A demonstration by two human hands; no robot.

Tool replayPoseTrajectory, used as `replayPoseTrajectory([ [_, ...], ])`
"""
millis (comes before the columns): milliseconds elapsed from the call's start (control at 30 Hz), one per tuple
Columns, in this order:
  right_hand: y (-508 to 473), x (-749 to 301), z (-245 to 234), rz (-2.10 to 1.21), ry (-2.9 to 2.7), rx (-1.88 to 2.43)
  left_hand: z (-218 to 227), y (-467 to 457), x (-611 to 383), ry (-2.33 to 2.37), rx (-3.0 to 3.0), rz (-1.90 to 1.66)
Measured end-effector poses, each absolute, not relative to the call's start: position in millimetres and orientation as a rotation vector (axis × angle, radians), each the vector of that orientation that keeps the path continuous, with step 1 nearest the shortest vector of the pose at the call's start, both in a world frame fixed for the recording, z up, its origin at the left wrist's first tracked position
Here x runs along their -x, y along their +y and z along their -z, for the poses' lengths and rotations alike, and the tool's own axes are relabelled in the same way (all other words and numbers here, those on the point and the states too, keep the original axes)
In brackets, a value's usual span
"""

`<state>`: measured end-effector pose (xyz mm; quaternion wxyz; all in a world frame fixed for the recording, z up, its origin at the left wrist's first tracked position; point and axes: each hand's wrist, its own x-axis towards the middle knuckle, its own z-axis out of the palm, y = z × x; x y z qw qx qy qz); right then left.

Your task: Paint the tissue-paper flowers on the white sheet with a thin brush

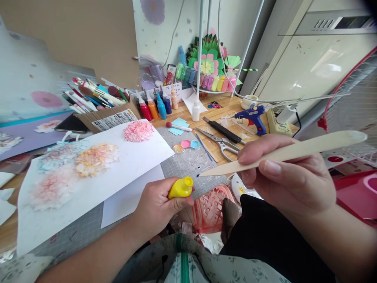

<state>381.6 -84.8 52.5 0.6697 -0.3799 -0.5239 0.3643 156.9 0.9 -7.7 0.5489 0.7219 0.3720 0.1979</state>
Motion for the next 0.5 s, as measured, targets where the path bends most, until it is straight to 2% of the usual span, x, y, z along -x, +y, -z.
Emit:
replayPoseTrajectory([
  [500,-69,-396,-37,-0.805,-1.113,0.858,3,9,-166,1.053,-1.619,-0.349],
])
